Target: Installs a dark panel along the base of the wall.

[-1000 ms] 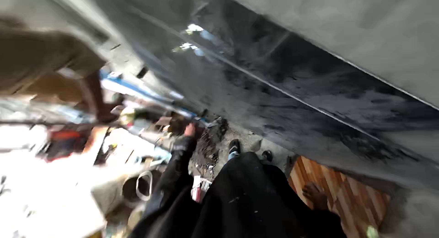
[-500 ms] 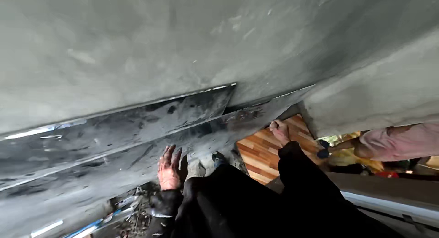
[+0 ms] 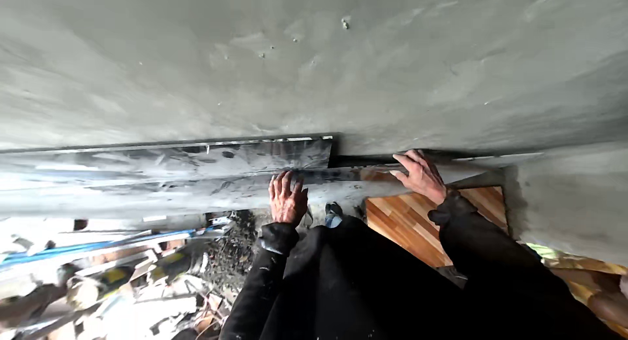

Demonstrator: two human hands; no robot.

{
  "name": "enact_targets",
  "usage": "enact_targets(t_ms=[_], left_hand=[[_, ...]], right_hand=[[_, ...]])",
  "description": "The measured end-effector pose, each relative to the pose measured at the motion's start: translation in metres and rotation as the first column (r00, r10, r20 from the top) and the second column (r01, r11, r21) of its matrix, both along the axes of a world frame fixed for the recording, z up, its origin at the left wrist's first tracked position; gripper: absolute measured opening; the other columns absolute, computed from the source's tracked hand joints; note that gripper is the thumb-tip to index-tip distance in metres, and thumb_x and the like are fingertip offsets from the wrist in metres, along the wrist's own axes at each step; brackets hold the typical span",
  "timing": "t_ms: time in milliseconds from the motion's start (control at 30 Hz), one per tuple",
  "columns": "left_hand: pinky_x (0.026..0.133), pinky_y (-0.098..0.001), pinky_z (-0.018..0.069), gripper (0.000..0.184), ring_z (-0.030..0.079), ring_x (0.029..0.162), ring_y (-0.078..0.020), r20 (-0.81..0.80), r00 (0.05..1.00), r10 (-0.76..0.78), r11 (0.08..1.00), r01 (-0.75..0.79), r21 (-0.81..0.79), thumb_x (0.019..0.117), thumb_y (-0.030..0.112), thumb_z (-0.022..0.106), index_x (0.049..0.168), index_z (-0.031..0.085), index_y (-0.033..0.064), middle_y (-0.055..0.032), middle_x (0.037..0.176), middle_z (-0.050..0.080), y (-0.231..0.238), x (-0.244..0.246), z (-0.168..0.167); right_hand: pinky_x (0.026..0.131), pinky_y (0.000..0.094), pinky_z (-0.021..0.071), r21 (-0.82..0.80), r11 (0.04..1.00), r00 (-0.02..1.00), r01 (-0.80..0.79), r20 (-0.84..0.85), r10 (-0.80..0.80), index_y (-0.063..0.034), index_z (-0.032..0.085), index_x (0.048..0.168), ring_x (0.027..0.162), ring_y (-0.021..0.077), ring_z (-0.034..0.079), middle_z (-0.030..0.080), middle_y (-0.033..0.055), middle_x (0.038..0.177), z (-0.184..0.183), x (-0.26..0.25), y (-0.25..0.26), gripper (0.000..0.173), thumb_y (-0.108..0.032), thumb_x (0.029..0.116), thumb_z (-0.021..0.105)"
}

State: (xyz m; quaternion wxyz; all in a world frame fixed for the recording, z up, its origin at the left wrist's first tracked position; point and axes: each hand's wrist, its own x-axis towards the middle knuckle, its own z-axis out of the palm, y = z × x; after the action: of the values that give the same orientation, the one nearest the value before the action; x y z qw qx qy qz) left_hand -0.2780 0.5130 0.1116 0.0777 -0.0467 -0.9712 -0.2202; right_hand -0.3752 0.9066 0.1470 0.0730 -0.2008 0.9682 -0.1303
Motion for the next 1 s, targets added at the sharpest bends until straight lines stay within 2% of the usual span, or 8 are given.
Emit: enact_targets(t_ms=[133,200,300,400,500,600,733,1000], left_hand=[[0.117,-0.0623,0.0332,0.040,0.052,0.134,-0.0447,-0.020,0.999,0.038,0.998,-0.039,-0.057,0.0921,0.021,0.069,0.131,0.069,0.0092,-0.0228,0.136,0.062,0.008,-0.004,-0.002],[0.117,-0.0628,0.0331,0.038,0.053,0.132,-0.0454,-0.025,0.999,0.040,0.997,-0.041,-0.066,0.0920,0.020,0.069,0.129,0.070,0.0085,-0.0227,0.134,0.063,0.010,-0.006,-0.003],[0.114,-0.0652,0.0342,0.035,0.055,0.128,-0.0477,-0.010,0.999,0.044,0.995,-0.044,-0.087,0.0944,0.022,0.066,0.126,0.071,0.0082,-0.0241,0.132,0.064,0.008,-0.010,0.000],[0.115,-0.0661,0.0335,0.037,0.052,0.132,-0.0476,0.091,0.995,0.038,0.993,-0.028,-0.117,0.0995,0.026,0.062,0.132,0.068,0.0095,-0.0237,0.136,0.062,0.008,-0.008,0.007],[0.115,-0.0652,0.0335,0.036,0.053,0.131,-0.0477,0.074,0.996,0.044,0.994,-0.037,-0.104,0.0982,0.025,0.063,0.131,0.068,0.0112,-0.0230,0.134,0.063,0.009,-0.014,0.008],[0.110,-0.0656,0.0370,0.036,0.054,0.127,-0.0489,0.075,0.996,0.047,0.992,-0.037,-0.122,0.0980,0.025,0.061,0.130,0.068,0.0096,-0.0249,0.131,0.063,0.009,-0.015,0.010],[0.108,-0.0635,0.0384,0.032,0.057,0.123,-0.0474,0.058,0.996,0.067,0.986,-0.057,-0.157,0.0966,0.025,0.062,0.124,0.071,0.0112,-0.0239,0.124,0.065,0.010,-0.020,0.012],[0.102,-0.0626,0.0415,0.031,0.059,0.114,-0.0481,0.076,0.996,0.051,0.982,-0.036,-0.185,0.0975,0.027,0.062,0.121,0.072,0.0106,-0.0262,0.117,0.065,0.005,-0.028,0.018]], right_hand=[[0.097,0.0554,0.0515,-0.033,0.999,1.000,-0.015,-0.017,0.015,-0.0080,0.076,0.115,0.113,0.0401,0.062,0.067,0.0199,0.115,-0.009,-0.003,0.000,0.031,-0.031,0.0947,0.073],[0.096,0.0558,0.0514,-0.076,0.997,0.999,-0.011,-0.040,0.008,-0.0050,0.077,0.111,0.111,0.0409,0.062,0.067,0.0210,0.113,-0.012,-0.001,0.001,0.027,-0.027,0.0949,0.073],[0.099,0.0543,0.0504,-0.149,0.989,0.998,-0.012,-0.056,0.003,-0.0030,0.076,0.110,0.112,0.0407,0.062,0.066,0.0215,0.113,-0.014,-0.002,-0.001,0.024,-0.023,0.0970,0.070],[0.102,0.0505,0.0497,-0.182,0.983,0.997,-0.010,-0.072,-0.003,-0.0052,0.077,0.109,0.111,0.0378,0.064,0.069,0.0200,0.110,-0.021,-0.003,0.003,0.026,-0.027,0.0982,0.068],[0.101,0.0497,0.0500,-0.185,0.983,0.997,-0.016,-0.084,0.001,-0.0070,0.078,0.108,0.110,0.0359,0.064,0.070,0.0179,0.108,-0.022,-0.008,0.005,0.025,-0.027,0.0989,0.066],[0.099,0.0516,0.0489,-0.173,0.985,0.996,-0.019,-0.089,0.004,-0.0086,0.079,0.106,0.108,0.0346,0.065,0.070,0.0159,0.106,-0.021,-0.008,0.005,0.024,-0.028,0.0991,0.066],[0.099,0.0550,0.0455,-0.171,0.985,0.996,-0.011,-0.091,-0.004,-0.0107,0.079,0.106,0.108,0.0327,0.064,0.070,0.0134,0.105,-0.022,-0.008,0.005,0.023,-0.029,0.0991,0.066],[0.099,0.0522,0.0464,-0.245,0.966,0.992,-0.087,-0.112,0.061,-0.0106,0.080,0.101,0.106,0.0320,0.064,0.070,0.0115,0.100,-0.022,-0.009,0.010,0.020,-0.027,0.0969,0.069]])
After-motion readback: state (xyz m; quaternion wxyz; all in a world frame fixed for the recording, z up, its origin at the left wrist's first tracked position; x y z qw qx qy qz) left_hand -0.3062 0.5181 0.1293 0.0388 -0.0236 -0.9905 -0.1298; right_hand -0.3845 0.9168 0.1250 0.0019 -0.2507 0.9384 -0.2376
